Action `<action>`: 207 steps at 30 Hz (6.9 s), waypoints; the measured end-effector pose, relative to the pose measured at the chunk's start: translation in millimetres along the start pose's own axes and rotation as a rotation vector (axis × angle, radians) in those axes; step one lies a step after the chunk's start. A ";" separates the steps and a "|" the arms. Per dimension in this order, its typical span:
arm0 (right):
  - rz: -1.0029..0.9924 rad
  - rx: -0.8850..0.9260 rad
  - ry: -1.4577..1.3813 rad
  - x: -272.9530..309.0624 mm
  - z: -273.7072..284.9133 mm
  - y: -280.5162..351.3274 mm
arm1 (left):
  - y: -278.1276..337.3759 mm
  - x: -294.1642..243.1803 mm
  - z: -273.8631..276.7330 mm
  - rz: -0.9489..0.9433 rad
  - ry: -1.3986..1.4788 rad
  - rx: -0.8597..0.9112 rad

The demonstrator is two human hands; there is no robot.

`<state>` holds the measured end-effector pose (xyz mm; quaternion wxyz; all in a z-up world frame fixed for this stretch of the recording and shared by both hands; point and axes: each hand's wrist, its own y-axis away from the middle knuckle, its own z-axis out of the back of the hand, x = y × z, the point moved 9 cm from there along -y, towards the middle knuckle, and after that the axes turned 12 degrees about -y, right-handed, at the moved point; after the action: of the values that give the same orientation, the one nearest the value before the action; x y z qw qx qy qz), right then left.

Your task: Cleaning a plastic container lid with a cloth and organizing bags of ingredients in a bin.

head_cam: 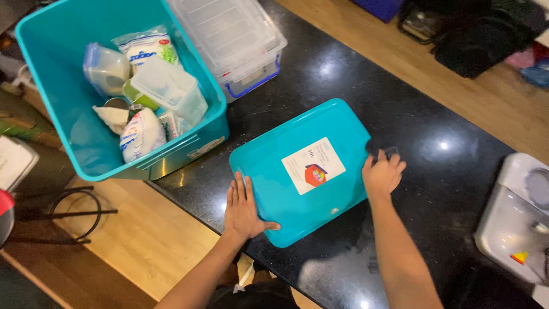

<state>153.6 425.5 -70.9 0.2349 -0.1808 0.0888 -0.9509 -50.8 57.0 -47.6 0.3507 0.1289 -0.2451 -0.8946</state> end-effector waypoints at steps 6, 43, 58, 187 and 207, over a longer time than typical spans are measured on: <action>-0.167 -0.059 -0.069 -23.1 29.1 79.9 | 1.7 -1.0 -5.5 -0.038 -0.013 -0.033; -1.305 0.164 -2.241 -39.7 -47.3 285.4 | 101.9 -157.4 225.2 -0.836 -0.097 -0.192; -1.332 -0.671 -1.897 -241.5 79.4 391.4 | 100.5 -161.3 -70.7 -1.091 -0.225 -0.227; 0.684 0.540 -0.288 266.0 -32.0 166.2 | -55.6 8.4 -51.8 -0.035 0.431 -0.629; 0.813 0.426 -0.221 251.7 -17.9 172.5 | -47.0 8.2 -46.3 -0.079 0.472 -0.693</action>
<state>10.8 155.7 -55.1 0.6283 -0.1794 -0.0701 -0.7538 -64.6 65.0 -112.1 0.3852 0.2138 0.1624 -0.8829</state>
